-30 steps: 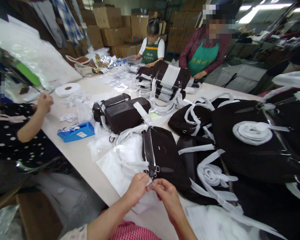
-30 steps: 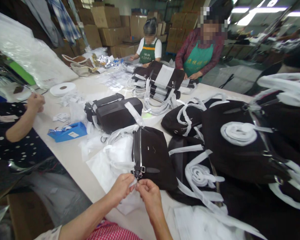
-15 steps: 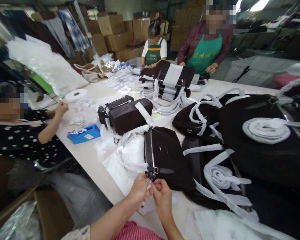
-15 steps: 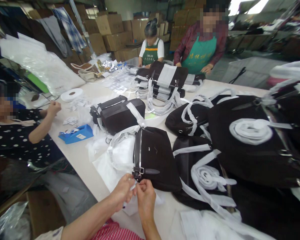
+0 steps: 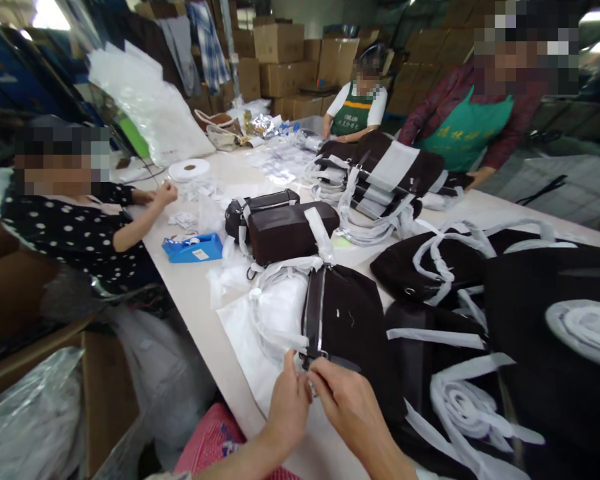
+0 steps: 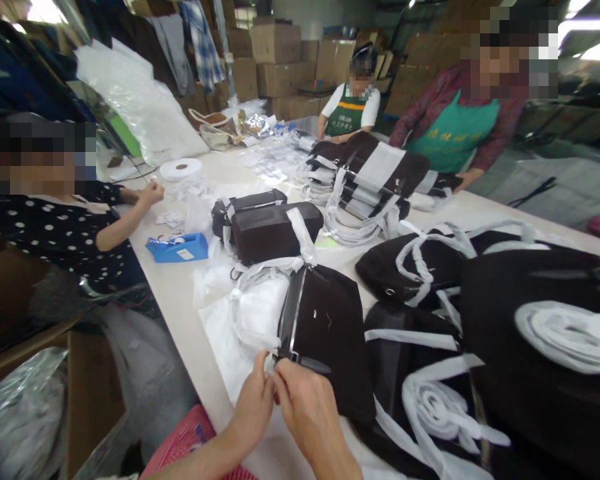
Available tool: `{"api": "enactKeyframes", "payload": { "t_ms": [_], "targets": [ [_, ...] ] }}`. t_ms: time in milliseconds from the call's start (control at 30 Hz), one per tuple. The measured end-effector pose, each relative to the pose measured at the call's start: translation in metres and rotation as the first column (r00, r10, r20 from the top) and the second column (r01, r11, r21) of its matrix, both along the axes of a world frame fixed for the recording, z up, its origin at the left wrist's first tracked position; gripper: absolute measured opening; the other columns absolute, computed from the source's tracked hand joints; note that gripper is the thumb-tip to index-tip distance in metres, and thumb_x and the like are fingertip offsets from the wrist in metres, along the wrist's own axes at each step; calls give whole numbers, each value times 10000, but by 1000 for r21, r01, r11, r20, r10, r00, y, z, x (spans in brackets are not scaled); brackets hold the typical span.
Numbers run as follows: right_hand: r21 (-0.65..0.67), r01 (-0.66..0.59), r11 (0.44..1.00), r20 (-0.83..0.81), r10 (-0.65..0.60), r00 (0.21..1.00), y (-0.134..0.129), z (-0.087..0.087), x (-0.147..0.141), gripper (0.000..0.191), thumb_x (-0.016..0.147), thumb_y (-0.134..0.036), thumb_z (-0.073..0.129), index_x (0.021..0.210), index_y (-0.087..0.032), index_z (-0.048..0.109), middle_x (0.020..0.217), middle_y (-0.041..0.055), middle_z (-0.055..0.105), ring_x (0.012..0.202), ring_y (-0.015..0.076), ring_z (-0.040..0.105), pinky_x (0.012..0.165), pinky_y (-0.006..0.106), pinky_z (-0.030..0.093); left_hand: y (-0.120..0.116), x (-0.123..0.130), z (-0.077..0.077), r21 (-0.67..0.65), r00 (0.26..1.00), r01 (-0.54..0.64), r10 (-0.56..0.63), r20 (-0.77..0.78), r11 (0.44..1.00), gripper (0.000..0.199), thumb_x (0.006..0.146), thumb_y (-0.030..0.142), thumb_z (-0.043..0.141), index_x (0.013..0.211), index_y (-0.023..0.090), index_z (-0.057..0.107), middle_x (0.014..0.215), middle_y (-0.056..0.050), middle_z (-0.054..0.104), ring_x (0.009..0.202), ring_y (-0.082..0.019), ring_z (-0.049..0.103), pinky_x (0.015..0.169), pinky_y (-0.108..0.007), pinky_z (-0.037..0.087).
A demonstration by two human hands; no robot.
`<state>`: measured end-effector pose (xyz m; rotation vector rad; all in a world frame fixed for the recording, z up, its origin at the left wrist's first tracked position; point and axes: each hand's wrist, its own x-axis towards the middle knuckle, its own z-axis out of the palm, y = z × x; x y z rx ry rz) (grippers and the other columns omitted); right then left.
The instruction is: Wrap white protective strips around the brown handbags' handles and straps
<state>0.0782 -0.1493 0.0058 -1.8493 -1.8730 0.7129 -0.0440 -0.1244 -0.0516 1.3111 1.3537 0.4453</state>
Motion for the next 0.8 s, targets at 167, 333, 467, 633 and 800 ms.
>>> {"api": "enactKeyframes", "payload": {
  "t_ms": [167, 333, 467, 633, 800],
  "targets": [
    [-211, -529, 822, 204, 567, 798, 79, 24, 2, 292, 800, -48, 527, 947, -237, 695, 931, 37, 731, 877, 189, 632, 689, 253, 391, -10, 4, 0, -64, 996, -90, 88, -19, 994, 475, 864, 148, 353, 1333, 80, 317, 658, -8, 581, 646, -195, 580, 637, -288, 404],
    [-461, -576, 675, 223, 716, 661, 124, 7, -13, 275, 758, -59, 580, 823, -266, 749, 855, 18, 758, 780, 189, 674, 574, 250, 380, -12, 3, -1, -79, 991, -130, 128, -28, 988, 595, 890, 171, 340, 1450, 67, 170, 708, -18, 595, 692, -191, 581, 677, -281, 412],
    [-568, -580, 585, 203, 782, 590, 126, 4, -29, 279, 684, -37, 608, 814, -232, 759, 840, 56, 763, 768, 217, 689, 563, 257, 414, -14, 0, -2, -82, 990, -126, 119, -80, 989, 615, 897, 157, 321, 1463, 37, 114, 740, -33, 609, 716, -187, 584, 705, -274, 412],
    [-711, -532, 459, 115, 823, 557, 129, -4, -43, 301, 609, -53, 606, 874, -86, 745, 895, 174, 751, 766, 272, 699, 553, 284, 478, -18, -1, 1, -48, 991, -98, 93, -100, 994, 605, 893, 143, 325, 1458, 55, 126, 772, -38, 623, 707, -177, 564, 695, -270, 395],
    [-805, -495, 326, -21, 819, 574, 136, -16, -44, 205, 587, -88, 623, 757, -93, 738, 746, 90, 746, 655, 230, 686, 534, 271, 499, -20, -2, 3, -37, 992, -61, 56, -114, 997, 540, 903, 156, 312, 1422, 43, 218, 810, -72, 623, 740, -188, 556, 690, -279, 387]
  ]
}}
